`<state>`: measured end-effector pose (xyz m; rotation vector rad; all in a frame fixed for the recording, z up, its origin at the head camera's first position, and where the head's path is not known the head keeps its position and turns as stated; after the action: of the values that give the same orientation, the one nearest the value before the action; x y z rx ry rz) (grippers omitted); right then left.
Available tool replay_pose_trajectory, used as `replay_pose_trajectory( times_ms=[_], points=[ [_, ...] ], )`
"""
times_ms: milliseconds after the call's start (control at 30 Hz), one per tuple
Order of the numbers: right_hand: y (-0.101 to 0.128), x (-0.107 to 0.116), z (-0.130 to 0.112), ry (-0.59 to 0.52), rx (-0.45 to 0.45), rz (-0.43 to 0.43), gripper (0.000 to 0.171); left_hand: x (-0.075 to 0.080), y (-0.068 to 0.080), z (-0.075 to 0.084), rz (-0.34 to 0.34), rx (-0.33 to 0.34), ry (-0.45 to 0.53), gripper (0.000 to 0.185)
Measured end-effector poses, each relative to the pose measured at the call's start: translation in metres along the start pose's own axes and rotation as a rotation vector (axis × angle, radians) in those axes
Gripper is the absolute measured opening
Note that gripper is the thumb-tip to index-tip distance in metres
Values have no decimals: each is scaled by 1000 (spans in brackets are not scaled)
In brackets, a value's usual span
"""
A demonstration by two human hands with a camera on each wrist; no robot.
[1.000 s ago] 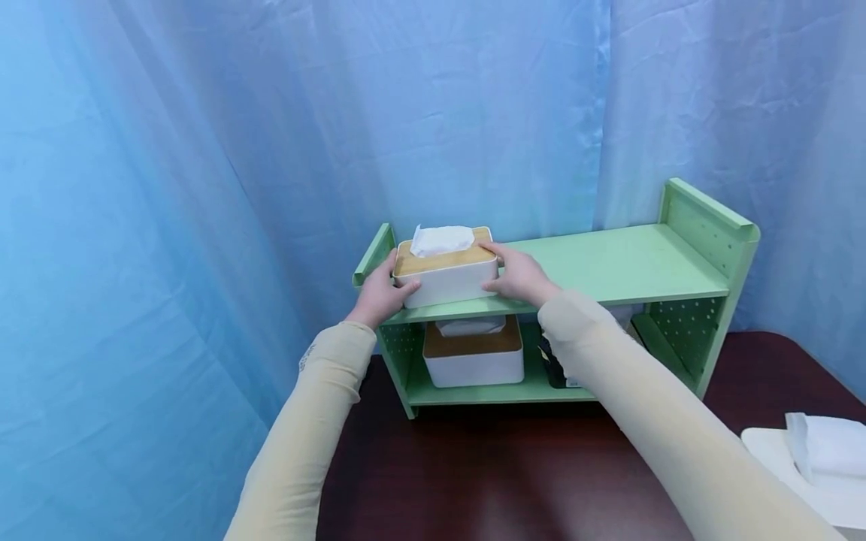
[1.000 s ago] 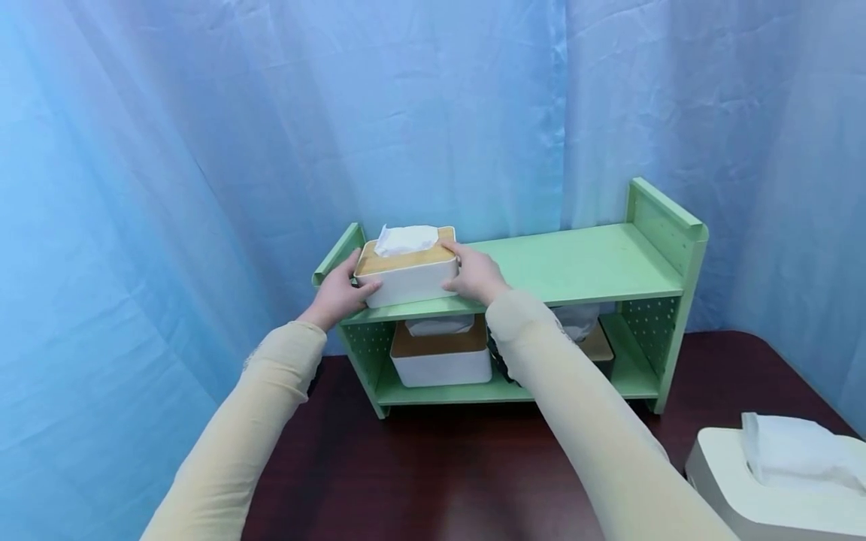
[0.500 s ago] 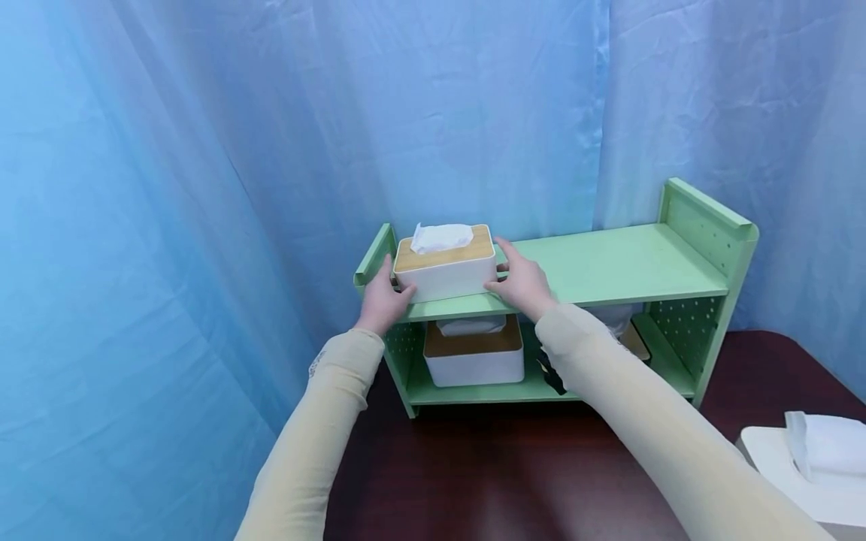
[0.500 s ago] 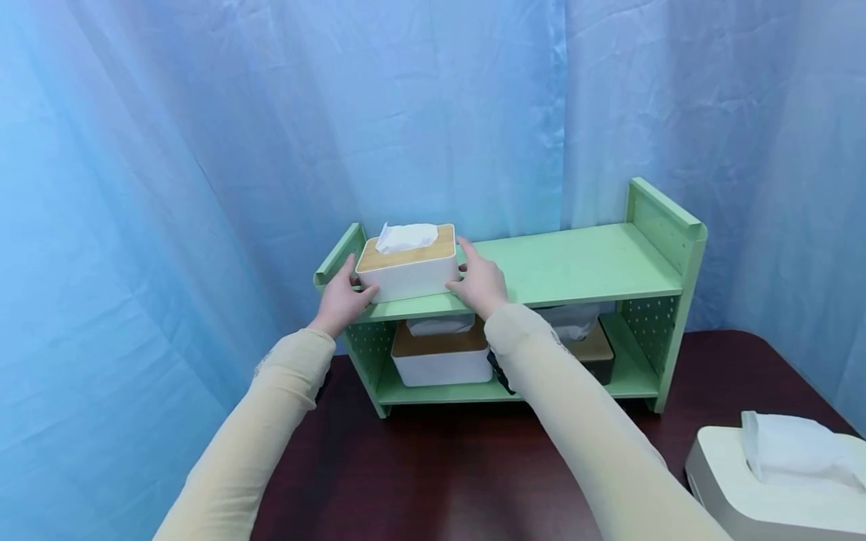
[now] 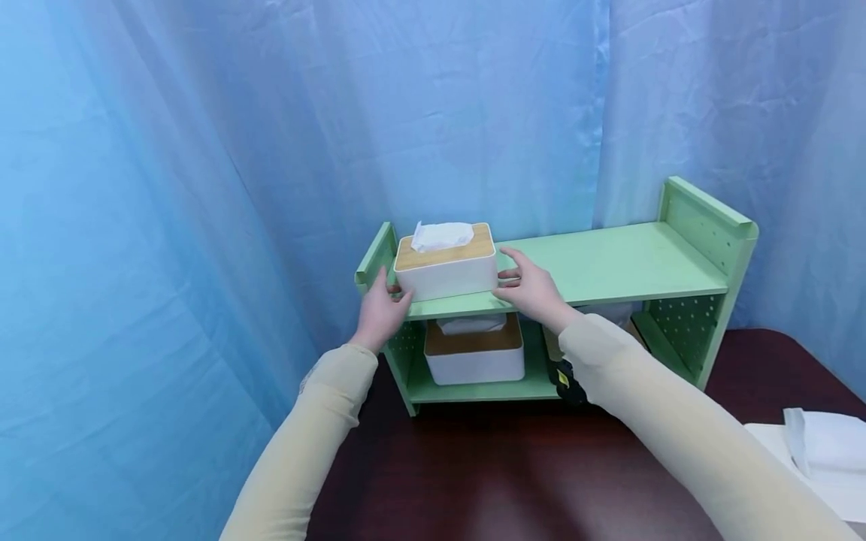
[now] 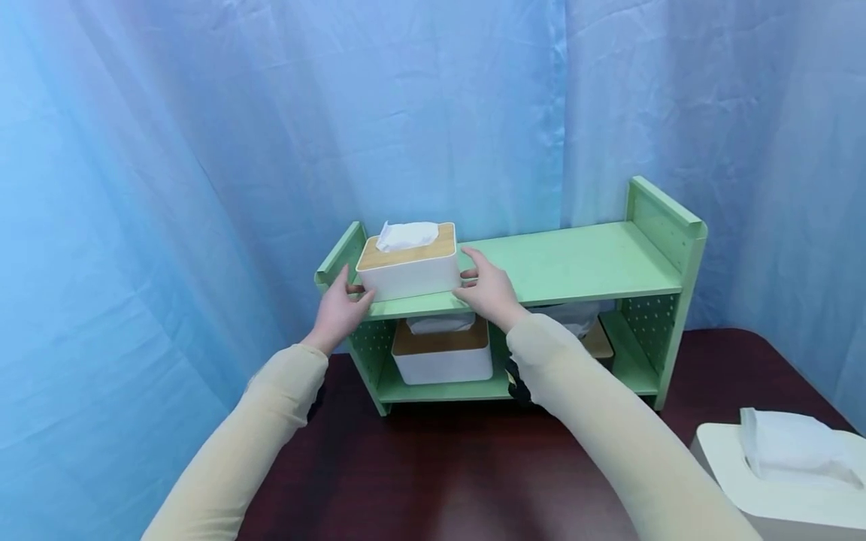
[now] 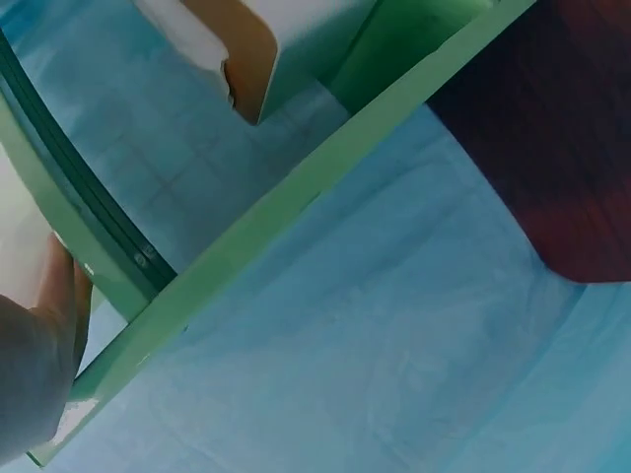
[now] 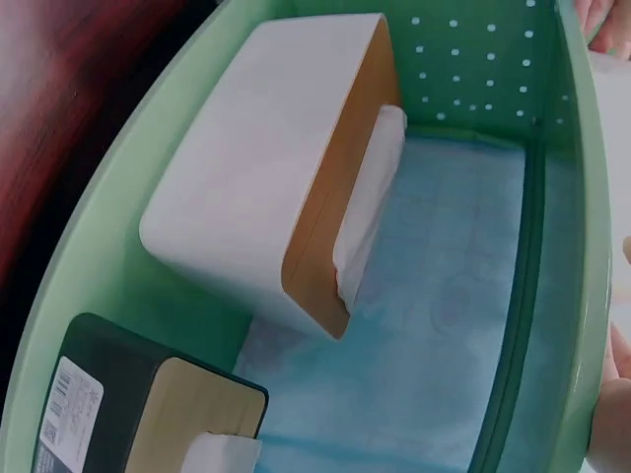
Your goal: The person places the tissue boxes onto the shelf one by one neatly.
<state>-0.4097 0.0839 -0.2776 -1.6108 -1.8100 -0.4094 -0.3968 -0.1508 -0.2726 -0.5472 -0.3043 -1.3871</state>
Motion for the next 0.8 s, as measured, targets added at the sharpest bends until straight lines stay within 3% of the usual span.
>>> replay_pose_trajectory(
  times_ms=[300,567,800],
  points=[
    [14,3,2,-38,70,-41,68,-5,16,-6,17,-71,77,60],
    [35,1,6,-83,133,-60,62,-18,38,-9,-36,-242,54,53],
    [58,-13,15,-103,201,-90,58,-25,57,-15,-35,-302,197,46]
  ],
)
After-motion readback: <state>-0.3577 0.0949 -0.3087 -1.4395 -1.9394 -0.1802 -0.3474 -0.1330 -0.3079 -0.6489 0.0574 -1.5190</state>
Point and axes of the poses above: each hand's wrist, its own y-axis away from the middle knuckle, its own x-axis out of the back of the hand, z = x × y, the point moved 10 cm from there along -y, towards the middle knuckle, and after that the axes turned 9 degrees about y, right-handed, at the moved point
